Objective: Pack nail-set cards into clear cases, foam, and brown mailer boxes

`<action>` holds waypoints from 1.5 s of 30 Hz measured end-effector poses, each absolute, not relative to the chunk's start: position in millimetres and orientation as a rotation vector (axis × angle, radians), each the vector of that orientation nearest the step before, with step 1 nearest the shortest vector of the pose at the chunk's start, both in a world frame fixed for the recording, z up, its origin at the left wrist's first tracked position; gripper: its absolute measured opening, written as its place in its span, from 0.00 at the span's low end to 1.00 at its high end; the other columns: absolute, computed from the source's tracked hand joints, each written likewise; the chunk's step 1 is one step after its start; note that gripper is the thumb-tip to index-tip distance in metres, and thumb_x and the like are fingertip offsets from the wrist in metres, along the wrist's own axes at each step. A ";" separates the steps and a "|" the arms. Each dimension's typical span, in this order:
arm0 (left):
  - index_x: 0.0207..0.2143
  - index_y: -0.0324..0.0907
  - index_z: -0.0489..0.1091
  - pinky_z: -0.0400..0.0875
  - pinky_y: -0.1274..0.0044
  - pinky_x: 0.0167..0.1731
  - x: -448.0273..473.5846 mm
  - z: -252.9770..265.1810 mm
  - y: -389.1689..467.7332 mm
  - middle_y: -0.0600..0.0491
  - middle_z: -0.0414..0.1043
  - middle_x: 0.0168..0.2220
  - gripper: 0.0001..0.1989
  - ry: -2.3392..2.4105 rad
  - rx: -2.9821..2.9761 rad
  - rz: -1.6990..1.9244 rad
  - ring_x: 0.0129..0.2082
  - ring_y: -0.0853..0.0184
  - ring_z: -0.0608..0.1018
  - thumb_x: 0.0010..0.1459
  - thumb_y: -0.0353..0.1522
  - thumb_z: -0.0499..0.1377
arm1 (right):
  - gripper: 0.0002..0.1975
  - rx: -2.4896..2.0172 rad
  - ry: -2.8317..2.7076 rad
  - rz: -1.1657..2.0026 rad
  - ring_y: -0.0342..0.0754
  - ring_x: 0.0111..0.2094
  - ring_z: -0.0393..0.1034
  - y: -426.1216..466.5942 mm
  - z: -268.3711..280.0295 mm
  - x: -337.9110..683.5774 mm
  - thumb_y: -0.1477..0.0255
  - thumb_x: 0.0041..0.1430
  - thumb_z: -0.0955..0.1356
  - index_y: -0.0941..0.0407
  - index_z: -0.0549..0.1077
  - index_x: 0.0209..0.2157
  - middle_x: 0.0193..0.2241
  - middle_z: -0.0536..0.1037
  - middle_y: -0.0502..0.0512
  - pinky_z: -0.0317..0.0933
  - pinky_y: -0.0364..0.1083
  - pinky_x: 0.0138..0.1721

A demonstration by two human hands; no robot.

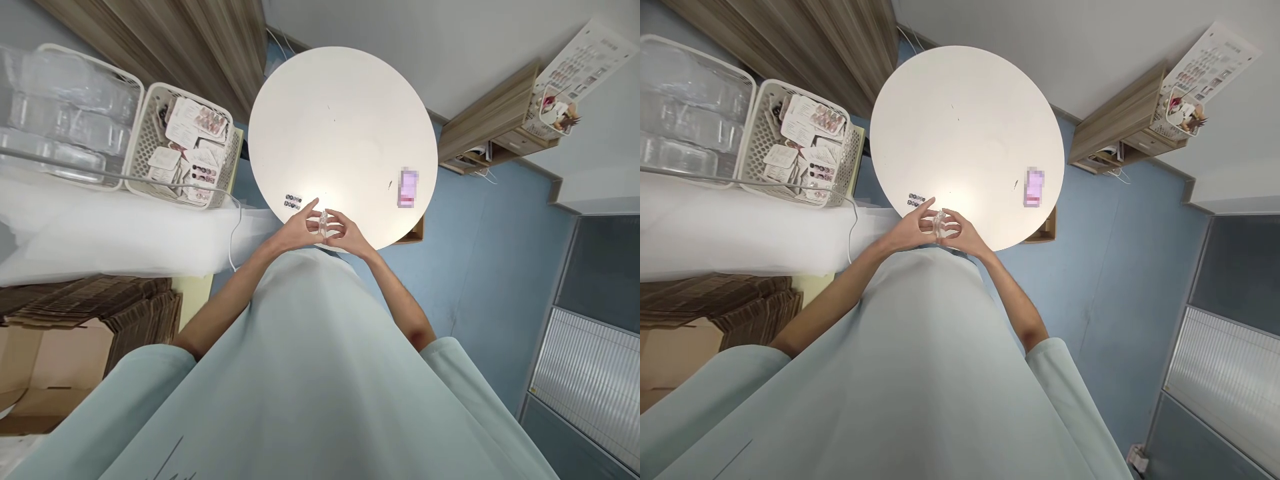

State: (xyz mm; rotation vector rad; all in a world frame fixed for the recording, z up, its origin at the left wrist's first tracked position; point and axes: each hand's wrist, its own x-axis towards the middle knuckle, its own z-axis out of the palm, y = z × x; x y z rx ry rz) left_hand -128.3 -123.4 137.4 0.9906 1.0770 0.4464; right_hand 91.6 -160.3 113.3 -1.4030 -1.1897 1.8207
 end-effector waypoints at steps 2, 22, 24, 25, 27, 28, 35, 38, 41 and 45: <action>0.81 0.49 0.57 0.81 0.55 0.60 -131.8 138.0 -122.4 0.37 0.70 0.71 0.65 1.060 0.990 0.442 0.62 0.41 0.83 0.43 0.36 0.81 | 0.50 -1.414 -1.185 1.813 0.58 0.58 0.79 -161.0 112.6 89.5 0.59 0.48 0.84 0.45 0.69 0.72 0.61 0.76 0.59 0.79 0.59 0.58; 0.83 0.48 0.53 0.79 0.63 0.58 -144.5 155.7 -99.0 0.43 0.79 0.66 0.62 1.203 1.256 0.160 0.57 0.49 0.86 0.50 0.44 0.76 | 0.16 -1.546 -2.281 0.922 0.57 0.53 0.77 -146.1 134.0 95.2 0.65 0.80 0.66 0.49 0.82 0.60 0.54 0.81 0.62 0.74 0.56 0.56; 0.82 0.48 0.55 0.77 0.62 0.60 -146.3 154.2 -97.8 0.42 0.79 0.66 0.61 1.208 1.228 0.174 0.58 0.48 0.85 0.50 0.47 0.76 | 0.15 -1.548 -2.205 0.962 0.56 0.51 0.78 -144.6 130.0 95.3 0.60 0.81 0.66 0.48 0.85 0.54 0.51 0.82 0.61 0.74 0.55 0.55; 0.81 0.47 0.57 0.76 0.61 0.62 -148.0 152.3 -97.4 0.41 0.79 0.66 0.61 1.209 1.197 0.207 0.59 0.47 0.84 0.50 0.48 0.77 | 0.17 -1.562 -2.104 1.012 0.56 0.50 0.78 -144.2 128.0 95.8 0.57 0.80 0.67 0.48 0.86 0.52 0.50 0.82 0.61 0.75 0.55 0.54; 0.80 0.44 0.60 0.74 0.59 0.65 -152.3 147.0 -96.9 0.38 0.81 0.64 0.58 1.207 1.110 0.312 0.61 0.45 0.83 0.53 0.51 0.77 | 0.20 -1.606 -1.812 1.136 0.56 0.49 0.79 -143.4 125.5 96.6 0.48 0.76 0.69 0.47 0.87 0.48 0.47 0.83 0.59 0.76 0.55 0.54; 0.79 0.43 0.61 0.72 0.58 0.66 -154.4 144.0 -97.0 0.38 0.81 0.62 0.57 1.205 1.065 0.369 0.62 0.44 0.83 0.54 0.52 0.77 | 0.22 -1.628 -1.645 1.205 0.56 0.48 0.79 -142.8 125.1 96.5 0.45 0.72 0.70 0.47 0.87 0.47 0.47 0.83 0.58 0.77 0.55 0.53; 0.66 0.43 0.76 0.73 0.51 0.68 -152.5 129.2 -103.1 0.37 0.82 0.61 0.44 1.061 0.797 0.537 0.65 0.44 0.81 0.51 0.49 0.80 | 0.31 -1.688 -0.924 1.501 0.52 0.42 0.82 -130.0 126.4 86.9 0.39 0.56 0.77 0.51 0.83 0.46 0.46 0.84 0.56 0.81 0.53 0.46; 0.62 0.44 0.78 0.74 0.51 0.68 -148.2 127.0 -106.4 0.38 0.83 0.60 0.39 0.985 0.686 0.585 0.63 0.46 0.83 0.53 0.49 0.80 | 0.31 -1.673 -0.874 1.527 0.51 0.44 0.82 -124.1 124.6 79.6 0.40 0.56 0.78 0.51 0.82 0.46 0.48 0.84 0.56 0.81 0.52 0.47; 0.61 0.44 0.79 0.75 0.51 0.68 -150.1 125.2 -108.1 0.38 0.81 0.63 0.34 0.968 0.609 0.649 0.62 0.47 0.84 0.55 0.46 0.79 | 0.31 -1.647 -0.852 1.557 0.50 0.43 0.82 -118.5 122.3 70.6 0.40 0.54 0.79 0.51 0.82 0.45 0.49 0.84 0.56 0.82 0.52 0.47; 0.58 0.42 0.80 0.76 0.53 0.67 -166.3 120.3 -110.4 0.37 0.81 0.63 0.31 1.040 0.512 0.733 0.61 0.49 0.85 0.55 0.41 0.80 | 0.31 -1.649 -0.904 1.584 0.50 0.43 0.83 -107.8 113.3 58.7 0.39 0.58 0.77 0.51 0.82 0.46 0.48 0.84 0.56 0.81 0.51 0.48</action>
